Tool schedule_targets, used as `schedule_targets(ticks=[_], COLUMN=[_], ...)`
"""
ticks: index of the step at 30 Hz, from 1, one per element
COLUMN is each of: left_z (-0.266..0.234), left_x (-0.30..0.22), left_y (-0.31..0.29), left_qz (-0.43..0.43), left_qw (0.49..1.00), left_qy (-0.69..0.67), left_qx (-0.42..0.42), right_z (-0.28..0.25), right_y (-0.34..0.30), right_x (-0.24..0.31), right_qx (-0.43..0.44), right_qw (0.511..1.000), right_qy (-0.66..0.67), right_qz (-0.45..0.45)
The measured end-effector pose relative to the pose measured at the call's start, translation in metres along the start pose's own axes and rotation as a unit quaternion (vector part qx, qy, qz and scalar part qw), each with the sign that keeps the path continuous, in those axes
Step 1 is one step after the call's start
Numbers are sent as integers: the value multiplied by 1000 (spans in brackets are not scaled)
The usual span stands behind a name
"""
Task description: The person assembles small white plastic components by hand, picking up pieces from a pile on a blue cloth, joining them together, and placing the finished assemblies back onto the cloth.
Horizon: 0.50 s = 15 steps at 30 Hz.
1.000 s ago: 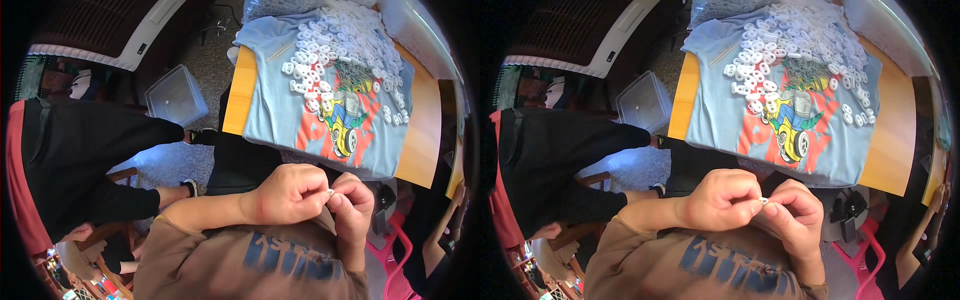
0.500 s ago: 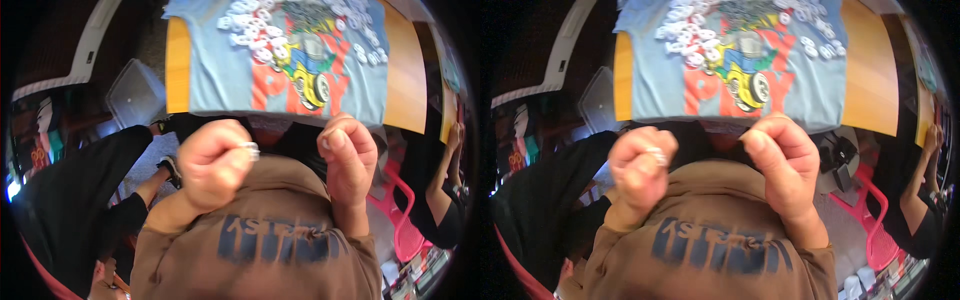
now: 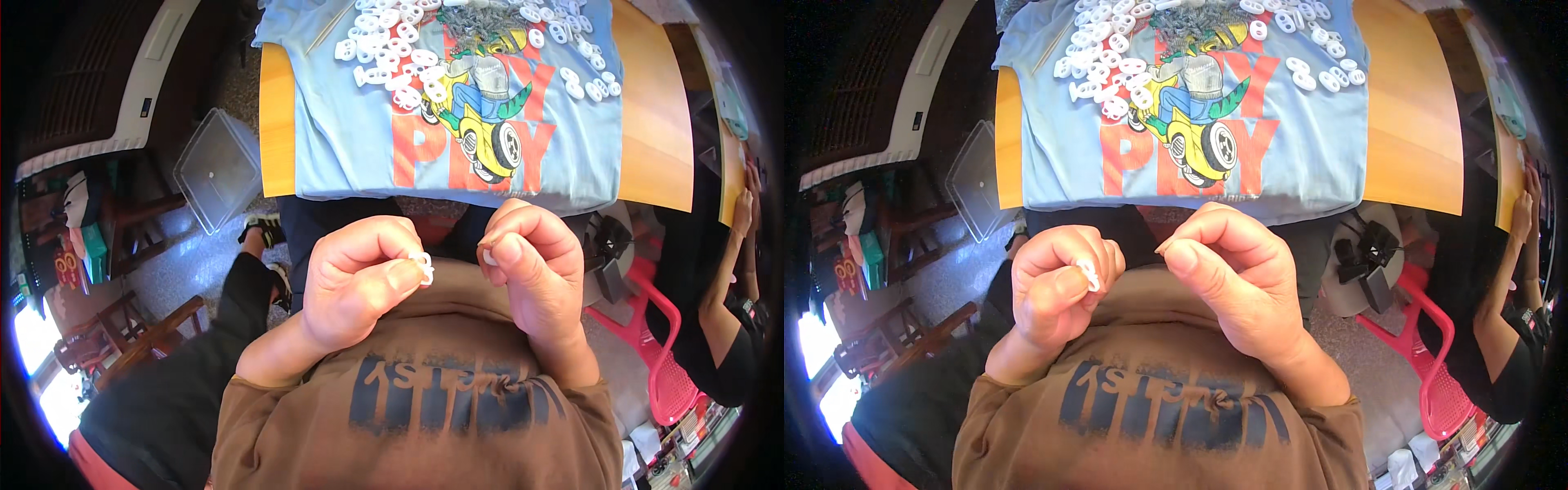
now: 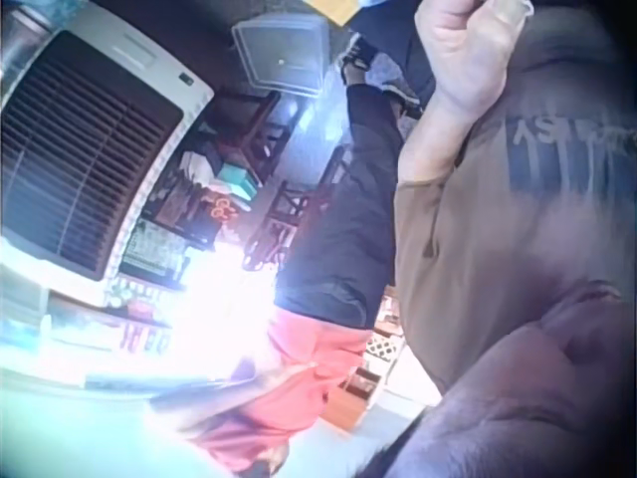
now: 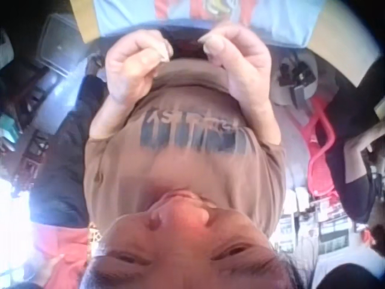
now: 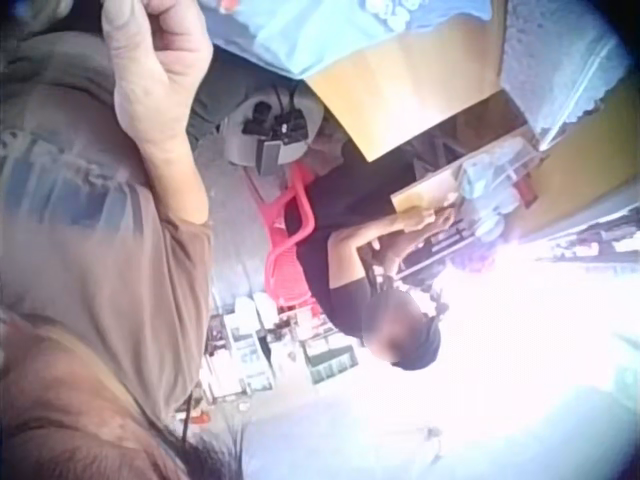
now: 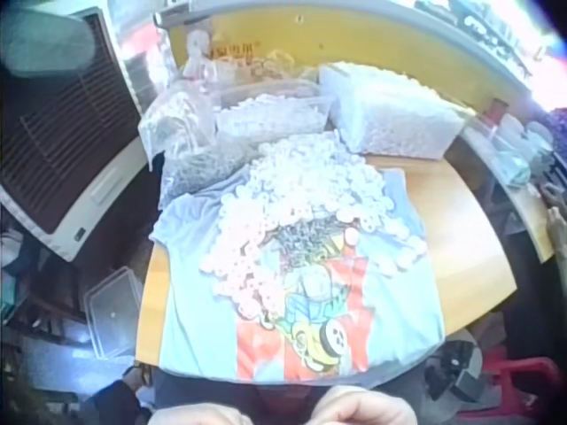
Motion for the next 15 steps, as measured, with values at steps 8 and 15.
schedule_targets(ticks=[8, 15], left_z=[-3, -5], left_x=[-1, 1], left_y=[1, -2], left_qz=[-26, -29], left_qw=[1000, 1000], left_qy=[-6, -9], left_qx=[-6, 2], right_z=[2, 2], right_y=[2, 0], right_x=[-5, -7], right_qx=[-2, -18], right_qw=[1000, 1000], right_qy=[15, -1], right_qz=[17, 26])
Point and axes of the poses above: each hand's wrist, its own y-axis towards the middle knuckle, its own z-axis out of the palm, x = y × z, the point moved 2 cm from there along y, towards the middle knuckle, and after that the axes turned 14 degrees about -x, right-handed, at the moved point
